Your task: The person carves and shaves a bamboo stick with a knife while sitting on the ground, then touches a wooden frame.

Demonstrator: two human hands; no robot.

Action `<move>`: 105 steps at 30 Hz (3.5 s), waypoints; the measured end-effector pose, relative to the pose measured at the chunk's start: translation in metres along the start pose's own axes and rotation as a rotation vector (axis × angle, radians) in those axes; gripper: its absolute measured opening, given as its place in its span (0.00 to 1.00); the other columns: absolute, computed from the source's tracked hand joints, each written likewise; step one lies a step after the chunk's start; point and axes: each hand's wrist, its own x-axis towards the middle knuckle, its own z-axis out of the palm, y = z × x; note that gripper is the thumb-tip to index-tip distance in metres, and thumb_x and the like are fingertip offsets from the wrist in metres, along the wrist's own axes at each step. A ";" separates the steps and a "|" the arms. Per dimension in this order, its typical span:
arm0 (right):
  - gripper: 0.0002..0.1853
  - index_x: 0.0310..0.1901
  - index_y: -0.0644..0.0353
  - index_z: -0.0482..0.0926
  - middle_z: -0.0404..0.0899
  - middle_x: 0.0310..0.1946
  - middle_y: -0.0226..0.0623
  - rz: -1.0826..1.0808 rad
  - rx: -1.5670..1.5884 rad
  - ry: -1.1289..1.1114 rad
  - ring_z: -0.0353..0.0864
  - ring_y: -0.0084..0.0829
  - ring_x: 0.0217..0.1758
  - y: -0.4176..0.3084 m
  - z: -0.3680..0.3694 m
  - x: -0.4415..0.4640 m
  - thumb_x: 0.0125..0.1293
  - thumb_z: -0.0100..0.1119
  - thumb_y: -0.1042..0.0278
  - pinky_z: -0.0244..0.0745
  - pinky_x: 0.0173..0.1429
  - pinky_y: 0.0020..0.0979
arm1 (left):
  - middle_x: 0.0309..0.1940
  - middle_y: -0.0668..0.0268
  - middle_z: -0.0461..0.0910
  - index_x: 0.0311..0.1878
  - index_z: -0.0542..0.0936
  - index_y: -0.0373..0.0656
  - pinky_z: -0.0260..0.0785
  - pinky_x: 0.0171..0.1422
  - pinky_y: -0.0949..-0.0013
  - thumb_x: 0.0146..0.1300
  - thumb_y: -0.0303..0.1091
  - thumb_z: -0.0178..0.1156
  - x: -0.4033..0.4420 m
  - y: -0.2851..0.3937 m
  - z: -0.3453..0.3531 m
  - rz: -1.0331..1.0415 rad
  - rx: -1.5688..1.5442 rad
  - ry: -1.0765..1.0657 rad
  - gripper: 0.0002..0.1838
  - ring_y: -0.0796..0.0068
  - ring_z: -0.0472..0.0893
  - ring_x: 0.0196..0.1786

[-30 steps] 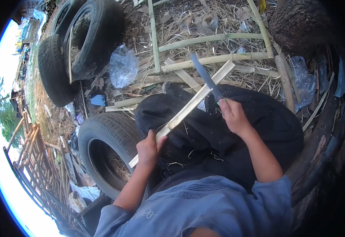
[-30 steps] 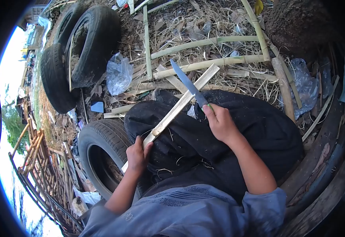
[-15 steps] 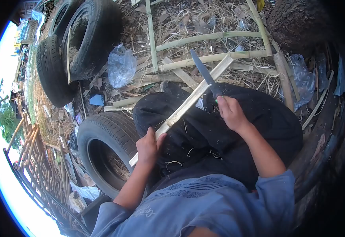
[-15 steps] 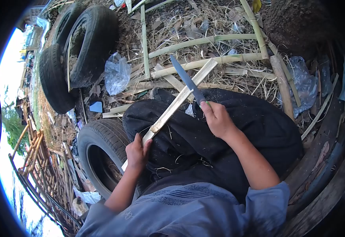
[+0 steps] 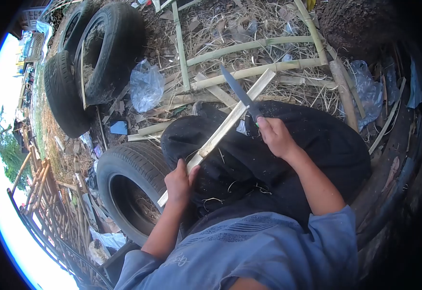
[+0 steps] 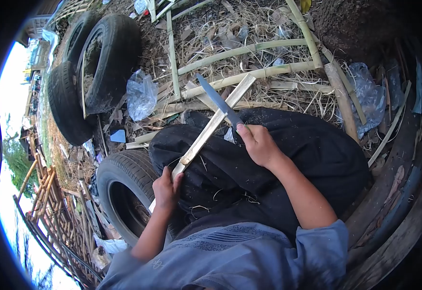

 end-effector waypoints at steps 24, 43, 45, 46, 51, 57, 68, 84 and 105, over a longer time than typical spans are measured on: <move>0.28 0.20 0.56 0.63 0.59 0.11 0.28 0.127 0.210 0.209 0.62 0.19 0.12 -0.008 0.008 -0.009 0.76 0.39 0.46 0.55 0.16 0.25 | 0.20 0.47 0.76 0.38 0.72 0.35 0.69 0.31 0.49 0.64 0.54 0.58 -0.002 0.001 0.000 -0.010 0.002 0.007 0.25 0.42 0.78 0.28; 0.30 0.19 0.61 0.67 0.63 0.11 0.27 0.027 -0.153 0.030 0.58 0.23 0.16 0.004 0.001 -0.006 0.76 0.39 0.48 0.59 0.25 0.31 | 0.20 0.47 0.76 0.38 0.72 0.36 0.69 0.31 0.49 0.64 0.54 0.58 -0.003 -0.003 0.002 -0.012 0.015 0.005 0.25 0.41 0.78 0.28; 0.30 0.19 0.61 0.66 0.62 0.11 0.26 0.061 -0.091 -0.079 0.57 0.22 0.14 0.000 -0.005 -0.007 0.76 0.38 0.47 0.59 0.22 0.30 | 0.20 0.47 0.76 0.37 0.72 0.36 0.69 0.31 0.49 0.64 0.54 0.58 -0.002 -0.001 0.002 -0.011 0.008 0.012 0.25 0.41 0.78 0.28; 0.29 0.20 0.59 0.65 0.60 0.10 0.25 0.273 0.124 -0.316 0.57 0.21 0.12 -0.011 -0.009 -0.010 0.76 0.37 0.46 0.57 0.19 0.28 | 0.20 0.47 0.76 0.37 0.71 0.36 0.69 0.31 0.49 0.64 0.54 0.58 -0.002 0.000 0.002 -0.013 0.002 0.023 0.25 0.41 0.78 0.28; 0.29 0.21 0.54 0.64 0.59 0.11 0.22 0.267 0.436 -0.006 0.58 0.14 0.09 -0.018 -0.001 -0.011 0.75 0.38 0.41 0.51 0.12 0.20 | 0.21 0.45 0.75 0.38 0.72 0.36 0.68 0.32 0.49 0.65 0.53 0.57 0.000 0.003 0.000 -0.020 -0.017 0.020 0.24 0.40 0.78 0.29; 0.31 0.22 0.68 0.71 0.69 0.14 0.49 -0.002 -0.295 0.073 0.73 0.50 0.21 -0.013 -0.001 -0.010 0.74 0.45 0.47 0.66 0.29 0.43 | 0.20 0.47 0.76 0.36 0.71 0.37 0.69 0.32 0.49 0.64 0.55 0.58 0.000 -0.001 0.002 -0.006 0.003 0.016 0.25 0.42 0.78 0.28; 0.28 0.23 0.67 0.71 0.62 0.12 0.40 -0.116 -0.225 0.184 0.66 0.26 0.16 0.003 0.018 -0.007 0.75 0.45 0.50 0.60 0.23 0.38 | 0.20 0.44 0.74 0.37 0.71 0.35 0.67 0.32 0.49 0.65 0.52 0.58 -0.004 0.000 0.001 -0.025 -0.035 0.028 0.24 0.39 0.77 0.29; 0.29 0.21 0.54 0.61 0.57 0.10 0.24 0.339 0.441 -0.353 0.56 0.17 0.07 -0.016 0.002 -0.007 0.74 0.37 0.39 0.54 0.11 0.21 | 0.20 0.46 0.75 0.37 0.71 0.36 0.67 0.31 0.48 0.65 0.54 0.57 0.001 0.001 0.001 -0.010 -0.011 0.023 0.25 0.40 0.77 0.28; 0.28 0.20 0.55 0.61 0.55 0.11 0.24 -0.021 0.106 0.051 0.59 0.15 0.13 0.009 0.006 0.000 0.75 0.40 0.43 0.56 0.17 0.23 | 0.21 0.45 0.75 0.37 0.71 0.36 0.67 0.33 0.48 0.65 0.53 0.57 -0.001 0.002 0.000 -0.042 -0.026 0.007 0.24 0.39 0.78 0.30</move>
